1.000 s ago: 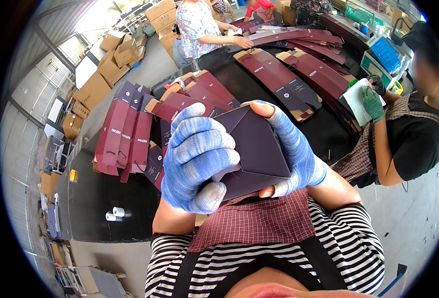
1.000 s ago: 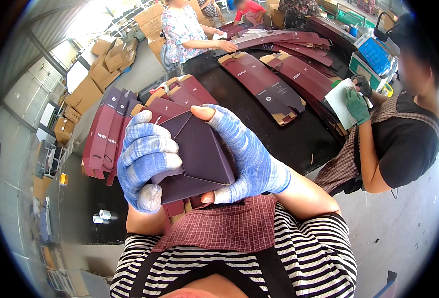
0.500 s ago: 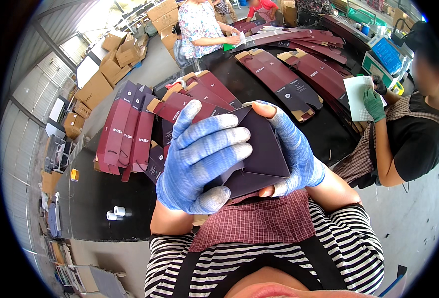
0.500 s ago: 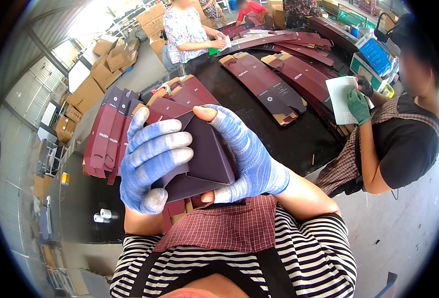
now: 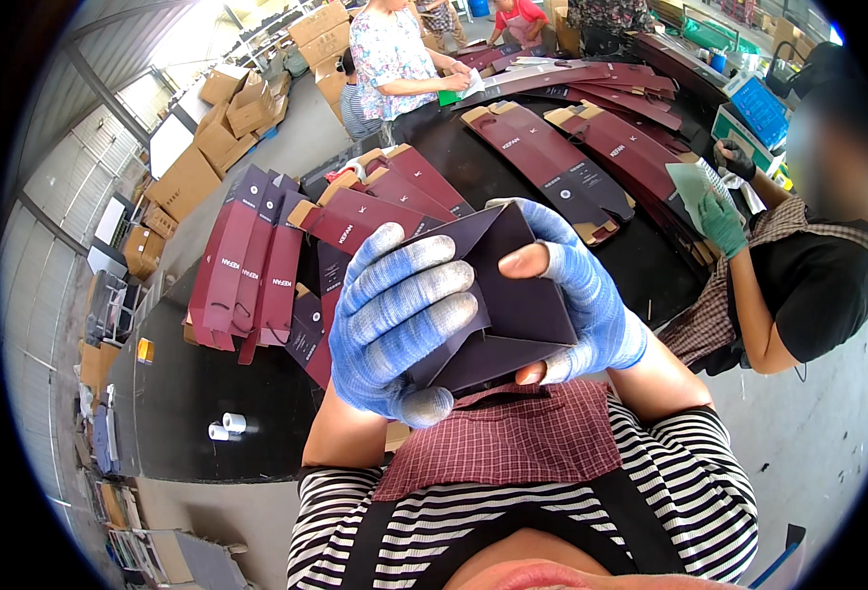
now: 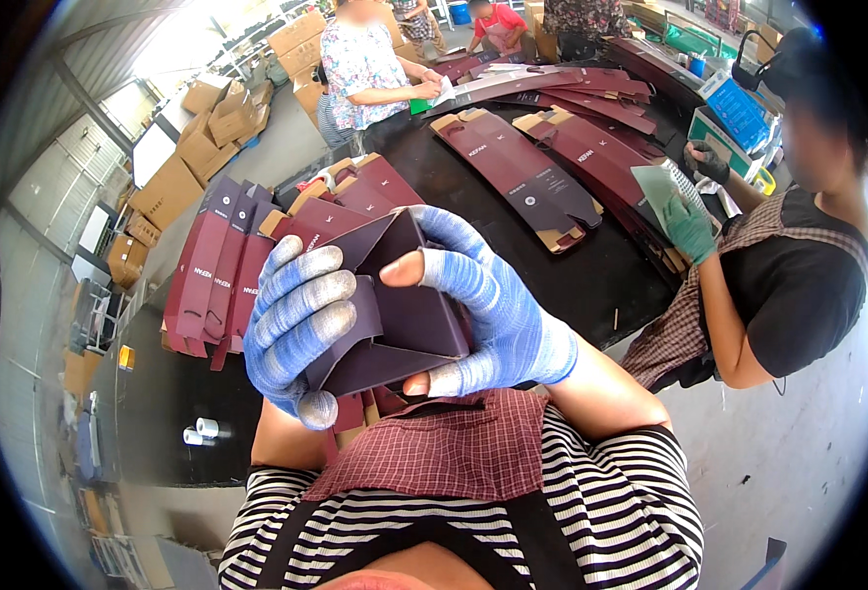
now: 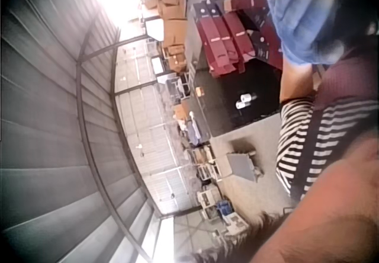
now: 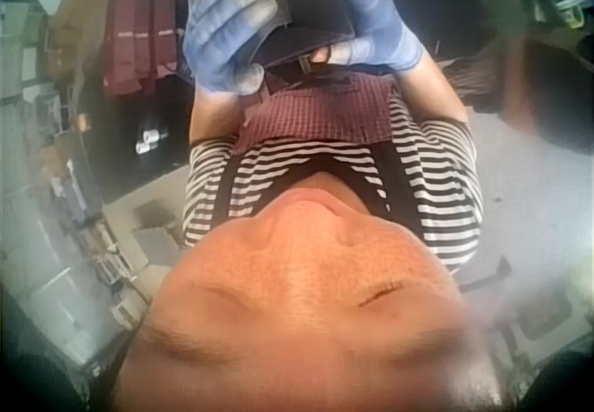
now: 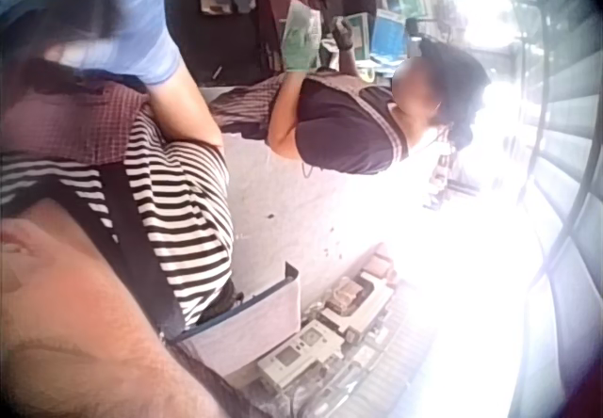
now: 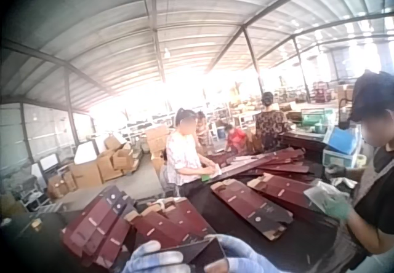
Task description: The person assembles multiple wine-style cardboard boxes by hand at a large workstation, folding the bottom flaps together for each one and setting them aside.
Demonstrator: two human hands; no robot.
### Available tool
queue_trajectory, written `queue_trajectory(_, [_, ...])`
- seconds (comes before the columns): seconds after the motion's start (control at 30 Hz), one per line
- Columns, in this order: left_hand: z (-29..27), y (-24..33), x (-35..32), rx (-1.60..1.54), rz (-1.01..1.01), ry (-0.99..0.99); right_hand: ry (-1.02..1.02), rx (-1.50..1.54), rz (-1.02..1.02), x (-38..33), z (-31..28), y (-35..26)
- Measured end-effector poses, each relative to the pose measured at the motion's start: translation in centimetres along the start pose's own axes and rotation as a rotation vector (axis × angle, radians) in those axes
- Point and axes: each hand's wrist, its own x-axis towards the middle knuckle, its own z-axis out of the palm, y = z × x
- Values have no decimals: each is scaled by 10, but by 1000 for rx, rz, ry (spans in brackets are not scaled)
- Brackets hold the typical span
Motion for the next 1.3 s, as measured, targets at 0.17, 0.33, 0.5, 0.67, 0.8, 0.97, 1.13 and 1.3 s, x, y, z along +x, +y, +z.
queue_trajectory(0.17, [1,1,1,9,20,-12,0,-43,-41,4,-6,-3])
queue_trajectory(0.33, [-4,2,4,28,2,-79,67,-63,-43,-1,-2,1])
queue_trajectory(0.5, [-7,4,6,28,0,-121,61,-57,-25,-1,-1,0])
queue_trajectory(0.67, [-11,9,15,67,-23,-192,81,-33,-8,-3,1,1])
queue_trajectory(0.8, [-14,7,17,27,-8,-265,86,-9,6,-5,3,1])
queue_trajectory(0.97, [-21,7,20,-8,15,-359,69,-16,-3,-5,3,0])
queue_trajectory(1.13, [-22,6,19,-80,3,-427,80,20,10,-7,5,0])
queue_trajectory(1.3, [-7,4,-7,-23,-71,-116,105,54,29,-7,5,3])
